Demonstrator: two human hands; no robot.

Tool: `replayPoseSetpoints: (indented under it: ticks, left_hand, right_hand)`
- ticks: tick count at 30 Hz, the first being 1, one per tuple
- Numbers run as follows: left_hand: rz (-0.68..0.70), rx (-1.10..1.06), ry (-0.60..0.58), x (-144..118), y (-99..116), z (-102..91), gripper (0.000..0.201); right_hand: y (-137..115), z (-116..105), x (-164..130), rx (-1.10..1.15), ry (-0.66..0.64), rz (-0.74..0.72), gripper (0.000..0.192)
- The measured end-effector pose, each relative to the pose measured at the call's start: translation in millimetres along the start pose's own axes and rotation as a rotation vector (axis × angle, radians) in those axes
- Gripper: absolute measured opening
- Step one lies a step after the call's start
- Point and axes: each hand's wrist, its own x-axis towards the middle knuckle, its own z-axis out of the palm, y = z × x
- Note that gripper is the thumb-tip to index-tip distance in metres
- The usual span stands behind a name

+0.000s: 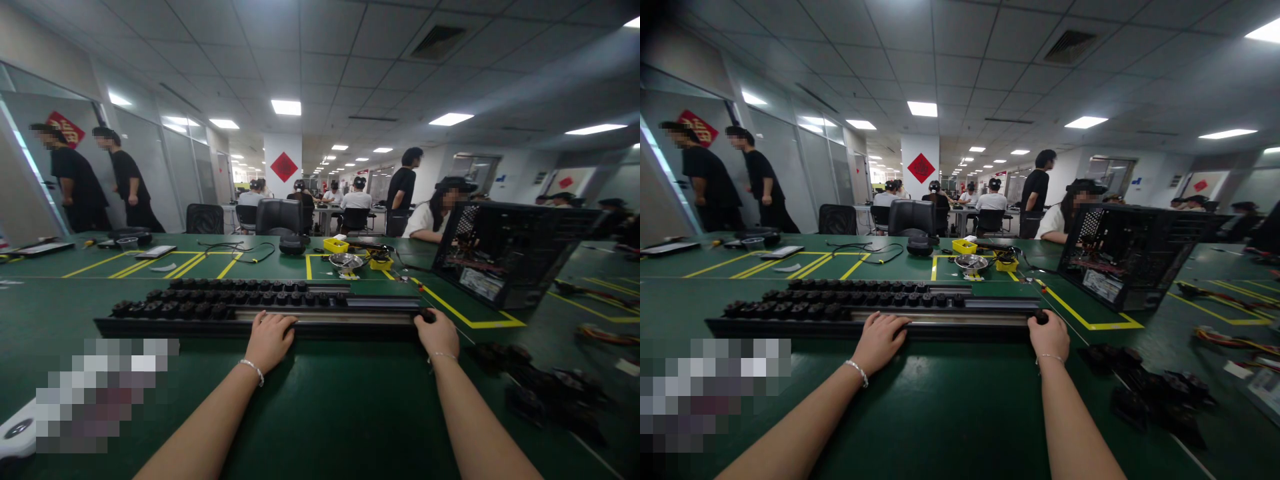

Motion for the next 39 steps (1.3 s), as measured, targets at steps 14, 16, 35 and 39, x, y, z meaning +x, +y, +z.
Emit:
replayPoseSetpoints:
  ticks: [14,16,35,39]
  left_hand:
    - [-0.004,-0.009,0.001,0,0,-0.1,0.024]
    - [-0.006,-0.011,0.0,0,0,0.0,0.024]
    - [-0.009,-0.003,0.002,0,0,0.4,0.023]
    - [-0.009,-0.002,-0.003,0,1,-1.1,0.023]
  right_hand:
    - [-2,-8,-2,0.0,-0.008,0.105,0.053]
    - [-2,-9,-2,0.004,-0.006,0.116,0.054]
    - [-4,-19,-1,0.019,-0.04,0.255,0.05]
    - [-1,-18,0,0.043,-0.011,0.231,0.05]
